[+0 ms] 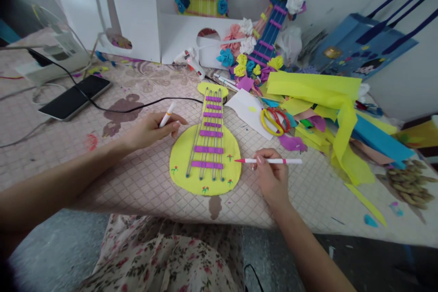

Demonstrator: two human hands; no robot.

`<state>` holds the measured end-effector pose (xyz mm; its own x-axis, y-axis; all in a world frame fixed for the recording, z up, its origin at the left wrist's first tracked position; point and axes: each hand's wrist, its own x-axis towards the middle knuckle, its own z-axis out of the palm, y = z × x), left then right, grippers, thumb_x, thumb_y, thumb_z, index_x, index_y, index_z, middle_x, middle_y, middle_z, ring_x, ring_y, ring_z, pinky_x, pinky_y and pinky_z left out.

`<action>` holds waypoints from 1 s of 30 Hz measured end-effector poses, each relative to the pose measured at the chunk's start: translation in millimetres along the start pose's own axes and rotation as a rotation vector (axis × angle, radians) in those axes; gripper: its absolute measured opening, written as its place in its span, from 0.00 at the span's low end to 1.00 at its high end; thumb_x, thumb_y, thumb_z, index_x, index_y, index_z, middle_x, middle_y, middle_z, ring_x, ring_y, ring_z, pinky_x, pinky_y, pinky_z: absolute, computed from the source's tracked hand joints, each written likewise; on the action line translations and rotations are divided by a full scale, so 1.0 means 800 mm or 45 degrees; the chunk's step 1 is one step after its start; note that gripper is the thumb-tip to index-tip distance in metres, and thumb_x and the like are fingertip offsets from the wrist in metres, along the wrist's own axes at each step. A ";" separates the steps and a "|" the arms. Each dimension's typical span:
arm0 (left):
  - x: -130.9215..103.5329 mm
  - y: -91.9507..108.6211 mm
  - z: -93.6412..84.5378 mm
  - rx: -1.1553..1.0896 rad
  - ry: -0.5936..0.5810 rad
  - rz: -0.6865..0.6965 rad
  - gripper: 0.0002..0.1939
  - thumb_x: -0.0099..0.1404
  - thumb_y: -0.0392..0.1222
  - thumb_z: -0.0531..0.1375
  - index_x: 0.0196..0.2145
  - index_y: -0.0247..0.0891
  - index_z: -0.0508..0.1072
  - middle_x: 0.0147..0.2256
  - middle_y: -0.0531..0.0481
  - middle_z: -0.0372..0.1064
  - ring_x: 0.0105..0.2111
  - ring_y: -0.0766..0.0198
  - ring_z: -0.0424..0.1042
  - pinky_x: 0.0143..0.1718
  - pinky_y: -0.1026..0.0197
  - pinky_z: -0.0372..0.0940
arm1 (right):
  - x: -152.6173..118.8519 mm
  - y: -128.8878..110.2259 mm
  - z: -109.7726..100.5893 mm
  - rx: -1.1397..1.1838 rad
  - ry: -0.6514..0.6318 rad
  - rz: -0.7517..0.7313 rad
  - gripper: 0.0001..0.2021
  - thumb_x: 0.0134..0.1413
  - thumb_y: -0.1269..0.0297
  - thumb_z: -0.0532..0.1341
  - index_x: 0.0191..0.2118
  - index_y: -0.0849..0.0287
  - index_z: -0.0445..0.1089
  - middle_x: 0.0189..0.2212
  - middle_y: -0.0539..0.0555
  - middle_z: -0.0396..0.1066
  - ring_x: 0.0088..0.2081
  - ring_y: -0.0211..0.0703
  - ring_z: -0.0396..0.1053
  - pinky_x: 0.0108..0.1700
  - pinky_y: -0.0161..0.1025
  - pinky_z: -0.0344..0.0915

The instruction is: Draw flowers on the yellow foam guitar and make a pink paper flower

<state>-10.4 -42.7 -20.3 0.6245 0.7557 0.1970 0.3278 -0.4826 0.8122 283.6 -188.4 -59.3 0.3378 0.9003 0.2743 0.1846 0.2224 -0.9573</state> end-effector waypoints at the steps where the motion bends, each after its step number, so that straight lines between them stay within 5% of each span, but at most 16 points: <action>1: 0.000 0.001 0.000 -0.008 -0.004 -0.005 0.12 0.65 0.43 0.53 0.40 0.35 0.74 0.24 0.52 0.70 0.24 0.70 0.67 0.28 0.69 0.62 | 0.001 -0.001 0.000 0.024 -0.010 0.022 0.04 0.55 0.62 0.58 0.32 0.55 0.67 0.22 0.48 0.64 0.25 0.37 0.62 0.29 0.38 0.60; 8: -0.004 -0.010 0.003 -0.130 -0.052 -0.005 0.15 0.65 0.47 0.56 0.44 0.39 0.75 0.41 0.48 0.75 0.38 0.64 0.73 0.38 0.65 0.67 | 0.008 -0.007 0.004 0.229 -0.064 0.153 0.05 0.56 0.64 0.58 0.29 0.55 0.66 0.19 0.46 0.59 0.23 0.35 0.58 0.27 0.37 0.59; 20: -0.006 -0.007 0.011 -0.371 -0.092 -0.140 0.11 0.58 0.45 0.63 0.35 0.35 0.76 0.33 0.48 0.76 0.32 0.65 0.73 0.34 0.66 0.67 | 0.019 -0.005 0.010 0.260 -0.151 0.110 0.02 0.55 0.63 0.59 0.32 0.52 0.67 0.21 0.47 0.60 0.24 0.37 0.60 0.28 0.40 0.61; 26: -0.004 -0.003 0.008 -0.299 -0.073 -0.096 0.12 0.63 0.46 0.57 0.29 0.35 0.76 0.35 0.47 0.76 0.36 0.66 0.72 0.36 0.66 0.65 | 0.070 -0.036 0.047 0.332 -0.296 -0.023 0.06 0.53 0.57 0.60 0.34 0.51 0.71 0.25 0.50 0.64 0.28 0.40 0.63 0.32 0.43 0.63; 30: -0.004 0.001 0.005 -0.302 -0.080 -0.164 0.16 0.66 0.48 0.53 0.37 0.34 0.74 0.24 0.49 0.74 0.22 0.70 0.67 0.24 0.68 0.60 | 0.093 -0.055 0.082 0.333 -0.447 -0.083 0.08 0.55 0.56 0.59 0.33 0.53 0.72 0.24 0.50 0.64 0.26 0.40 0.63 0.29 0.42 0.61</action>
<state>-9.5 -47.3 -21.9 0.6336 0.7717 0.0555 0.2367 -0.2616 0.9357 239.8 -106.8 -3.0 -0.0094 0.9437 0.3308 -0.0596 0.3297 -0.9422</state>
